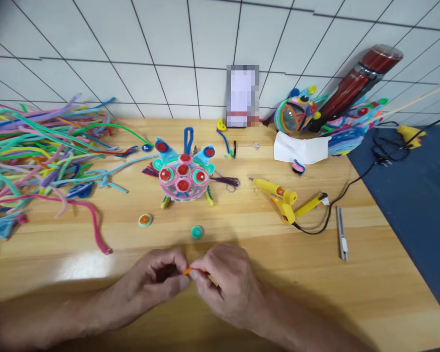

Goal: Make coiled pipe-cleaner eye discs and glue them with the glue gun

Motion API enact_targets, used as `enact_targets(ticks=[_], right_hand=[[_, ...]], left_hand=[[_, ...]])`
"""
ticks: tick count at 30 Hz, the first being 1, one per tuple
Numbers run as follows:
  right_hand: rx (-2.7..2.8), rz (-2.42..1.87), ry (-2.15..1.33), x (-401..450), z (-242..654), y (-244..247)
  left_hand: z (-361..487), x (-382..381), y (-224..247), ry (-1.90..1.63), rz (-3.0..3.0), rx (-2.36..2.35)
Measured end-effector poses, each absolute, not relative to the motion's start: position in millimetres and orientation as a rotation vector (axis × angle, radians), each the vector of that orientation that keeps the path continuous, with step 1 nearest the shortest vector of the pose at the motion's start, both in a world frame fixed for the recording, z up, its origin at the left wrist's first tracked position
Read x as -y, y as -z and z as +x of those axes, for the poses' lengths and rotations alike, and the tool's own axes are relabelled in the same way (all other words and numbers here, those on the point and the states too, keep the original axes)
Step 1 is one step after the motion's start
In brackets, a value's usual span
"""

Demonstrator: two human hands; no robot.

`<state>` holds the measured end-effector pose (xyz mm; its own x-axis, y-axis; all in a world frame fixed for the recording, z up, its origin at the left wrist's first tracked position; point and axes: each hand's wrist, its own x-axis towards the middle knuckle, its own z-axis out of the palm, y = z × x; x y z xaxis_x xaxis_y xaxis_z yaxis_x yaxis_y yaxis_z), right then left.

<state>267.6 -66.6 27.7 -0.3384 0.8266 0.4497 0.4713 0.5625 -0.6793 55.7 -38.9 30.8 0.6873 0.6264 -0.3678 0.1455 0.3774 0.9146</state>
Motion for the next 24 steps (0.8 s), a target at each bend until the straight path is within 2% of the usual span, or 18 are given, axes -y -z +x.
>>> enact_targets(ticks=[4, 12, 16, 20, 24], right_hand=[[1.973, -0.981, -0.625, 65.5, 267.2, -30.0], [1.911, -1.053, -0.576, 67.8, 267.4, -26.1], [1.957, -1.066, -0.588, 70.1, 265.9, -23.2], [2.01, -1.05, -0.51, 68.1, 265.6, -24.1], [2.046, -0.98, -0.453, 67.4, 266.8, -25.9]], left_hand=[[55.3, 35.1, -35.5, -0.102, 1.204, -0.74], [56.0, 34.5, -35.2, -0.378, 0.853, -0.847], [55.0, 39.1, -32.3, -0.42, 0.874, -0.847], [55.5, 41.8, -30.1, -0.368, 1.014, -0.816], [56.3, 41.2, -29.0, -0.154, 1.152, -0.798]])
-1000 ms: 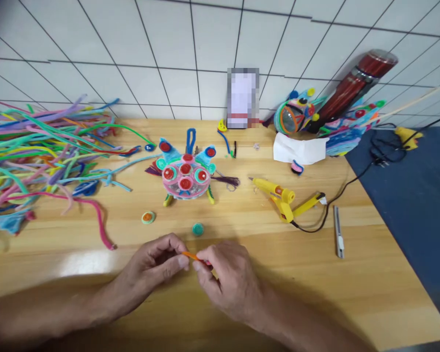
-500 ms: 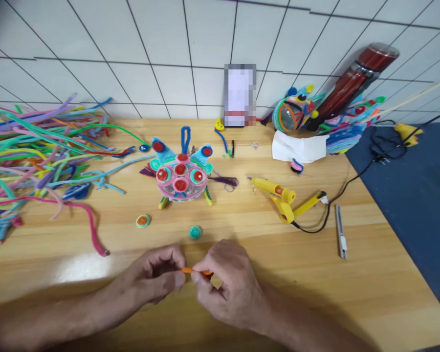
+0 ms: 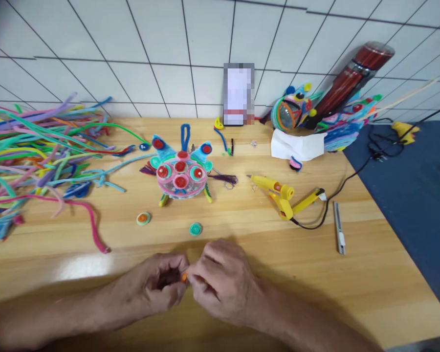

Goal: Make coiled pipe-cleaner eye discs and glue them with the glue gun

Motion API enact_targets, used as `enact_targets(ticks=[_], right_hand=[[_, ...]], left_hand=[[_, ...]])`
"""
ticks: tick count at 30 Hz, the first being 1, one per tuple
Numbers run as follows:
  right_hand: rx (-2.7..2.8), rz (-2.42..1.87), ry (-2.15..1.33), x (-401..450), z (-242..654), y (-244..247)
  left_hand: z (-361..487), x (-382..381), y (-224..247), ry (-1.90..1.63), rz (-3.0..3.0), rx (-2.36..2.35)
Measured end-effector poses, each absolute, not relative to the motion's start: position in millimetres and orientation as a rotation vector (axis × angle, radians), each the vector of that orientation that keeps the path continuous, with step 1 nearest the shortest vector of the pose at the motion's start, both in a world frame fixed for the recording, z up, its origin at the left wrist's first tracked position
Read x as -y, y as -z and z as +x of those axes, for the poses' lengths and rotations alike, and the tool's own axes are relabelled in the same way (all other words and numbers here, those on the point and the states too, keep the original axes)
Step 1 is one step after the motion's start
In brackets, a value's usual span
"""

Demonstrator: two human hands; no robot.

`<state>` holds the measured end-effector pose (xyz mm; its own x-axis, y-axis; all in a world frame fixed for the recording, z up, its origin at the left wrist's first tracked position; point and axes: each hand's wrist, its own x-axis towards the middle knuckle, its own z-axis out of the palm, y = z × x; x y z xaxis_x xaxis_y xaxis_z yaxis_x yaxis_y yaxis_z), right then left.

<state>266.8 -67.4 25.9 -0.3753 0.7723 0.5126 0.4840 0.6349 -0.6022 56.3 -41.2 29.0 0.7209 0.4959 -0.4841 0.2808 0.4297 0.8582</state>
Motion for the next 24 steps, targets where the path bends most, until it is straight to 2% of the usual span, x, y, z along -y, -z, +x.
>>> enact_targets(ticks=[15, 19, 24], right_hand=[[2.014, -1.008, -0.419, 66.3, 269.4, -28.6], [2.015, -1.015, -0.384, 67.6, 268.2, -29.5], [2.042, -0.98, -0.516, 64.1, 270.1, -31.5]], left_hand=[[59.5, 36.8, -34.9, -0.285, 0.876, -0.78], [56.9, 36.6, -31.0, -0.239, 0.904, -0.762], [53.2, 34.7, -38.4, -0.033, 1.192, -0.697]])
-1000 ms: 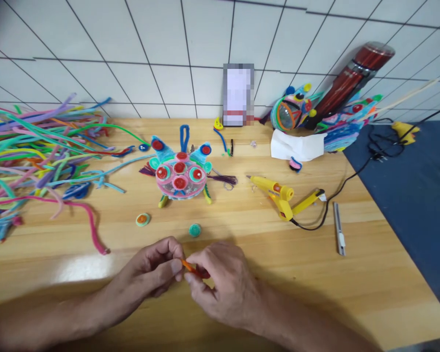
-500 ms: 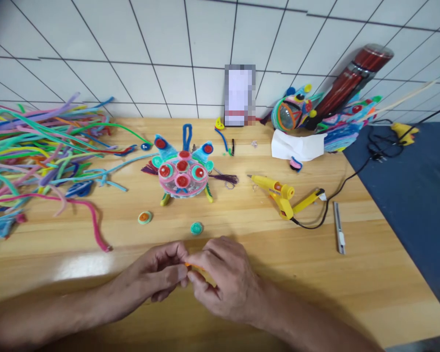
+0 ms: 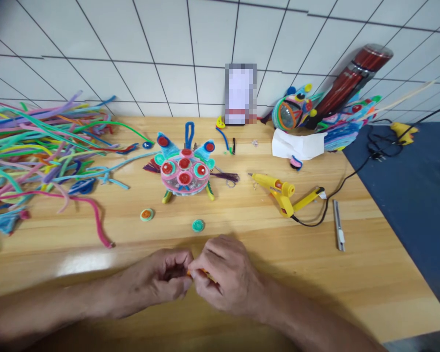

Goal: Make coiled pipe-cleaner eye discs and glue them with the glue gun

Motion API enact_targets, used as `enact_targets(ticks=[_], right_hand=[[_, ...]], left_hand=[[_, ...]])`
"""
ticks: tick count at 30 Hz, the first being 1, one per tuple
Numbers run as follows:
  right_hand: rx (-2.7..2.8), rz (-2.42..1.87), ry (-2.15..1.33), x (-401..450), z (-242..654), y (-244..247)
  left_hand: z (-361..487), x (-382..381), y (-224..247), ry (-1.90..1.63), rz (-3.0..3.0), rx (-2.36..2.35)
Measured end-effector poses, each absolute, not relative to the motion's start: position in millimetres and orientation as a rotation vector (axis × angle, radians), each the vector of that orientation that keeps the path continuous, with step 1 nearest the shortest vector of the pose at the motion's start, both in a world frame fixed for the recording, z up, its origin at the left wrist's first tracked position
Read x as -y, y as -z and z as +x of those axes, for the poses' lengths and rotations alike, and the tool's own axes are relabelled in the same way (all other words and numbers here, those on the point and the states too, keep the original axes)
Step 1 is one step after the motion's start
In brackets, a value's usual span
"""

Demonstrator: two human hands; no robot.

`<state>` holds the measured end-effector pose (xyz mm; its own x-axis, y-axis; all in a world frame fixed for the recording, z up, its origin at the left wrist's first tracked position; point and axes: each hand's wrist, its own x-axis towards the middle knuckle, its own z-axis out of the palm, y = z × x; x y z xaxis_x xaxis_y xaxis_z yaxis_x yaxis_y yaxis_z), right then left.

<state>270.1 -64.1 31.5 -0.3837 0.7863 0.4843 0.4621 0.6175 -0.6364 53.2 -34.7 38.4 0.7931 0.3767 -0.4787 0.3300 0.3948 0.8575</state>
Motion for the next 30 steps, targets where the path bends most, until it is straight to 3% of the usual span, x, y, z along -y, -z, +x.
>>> enact_targets(ticks=[3, 11, 22, 30], right_hand=[[1.928, -1.066, -0.558, 58, 274, -35], [2.013, -1.01, -0.389, 64, 269, -34], [1.854, -1.127, -0.556, 46, 284, -29], [2.142, -1.138, -0.339, 39, 299, -50]], left_hand=[[54, 36, -45, 0.103, 1.328, -0.661], [56, 33, -36, -0.231, 0.947, -0.76], [60, 27, -29, -0.476, 0.834, -0.763], [57, 32, -39, -0.359, 0.989, -0.659]])
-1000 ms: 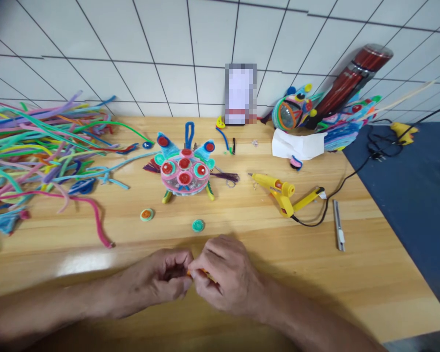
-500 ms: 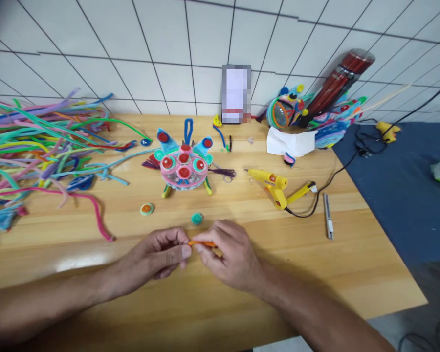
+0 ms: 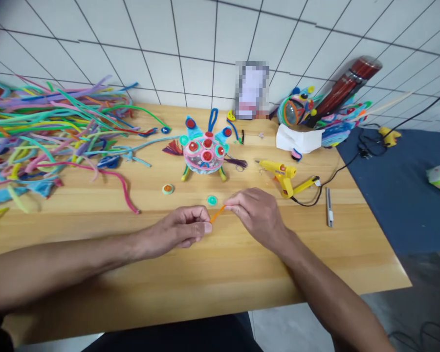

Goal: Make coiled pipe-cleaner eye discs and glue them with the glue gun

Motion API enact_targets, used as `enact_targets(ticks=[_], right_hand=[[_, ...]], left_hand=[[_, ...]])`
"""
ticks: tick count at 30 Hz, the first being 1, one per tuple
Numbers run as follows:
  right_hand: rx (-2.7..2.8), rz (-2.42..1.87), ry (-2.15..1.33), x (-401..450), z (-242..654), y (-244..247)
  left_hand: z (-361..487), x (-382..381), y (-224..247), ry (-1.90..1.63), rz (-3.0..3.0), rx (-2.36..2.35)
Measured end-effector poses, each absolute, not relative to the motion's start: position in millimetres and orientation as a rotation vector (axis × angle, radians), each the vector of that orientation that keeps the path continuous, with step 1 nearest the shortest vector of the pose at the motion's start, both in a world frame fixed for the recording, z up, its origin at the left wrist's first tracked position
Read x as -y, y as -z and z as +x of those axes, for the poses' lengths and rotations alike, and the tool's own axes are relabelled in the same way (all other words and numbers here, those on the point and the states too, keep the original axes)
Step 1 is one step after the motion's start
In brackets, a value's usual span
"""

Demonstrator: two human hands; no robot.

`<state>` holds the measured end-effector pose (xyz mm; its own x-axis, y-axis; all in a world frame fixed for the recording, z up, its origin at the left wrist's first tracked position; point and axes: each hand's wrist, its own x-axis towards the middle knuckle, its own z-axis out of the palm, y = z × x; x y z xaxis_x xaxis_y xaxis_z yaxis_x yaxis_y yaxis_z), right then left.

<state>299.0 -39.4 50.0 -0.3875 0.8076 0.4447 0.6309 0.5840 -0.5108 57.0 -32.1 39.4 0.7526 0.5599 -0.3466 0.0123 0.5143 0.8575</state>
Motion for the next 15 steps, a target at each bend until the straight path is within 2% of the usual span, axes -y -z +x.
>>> enact_targets(ticks=[4, 8, 15], right_hand=[[2.253, -1.175, -0.372, 47, 307, -64], [2.082, -1.341, -0.534, 64, 306, -68], [1.837, -1.459, -0.593, 83, 309, -58]], left_hand=[[56, 36, -42, -0.341, 1.069, -0.692], [57, 41, -42, -0.348, 1.109, -0.73], [64, 48, -42, -0.338, 1.079, -0.771]])
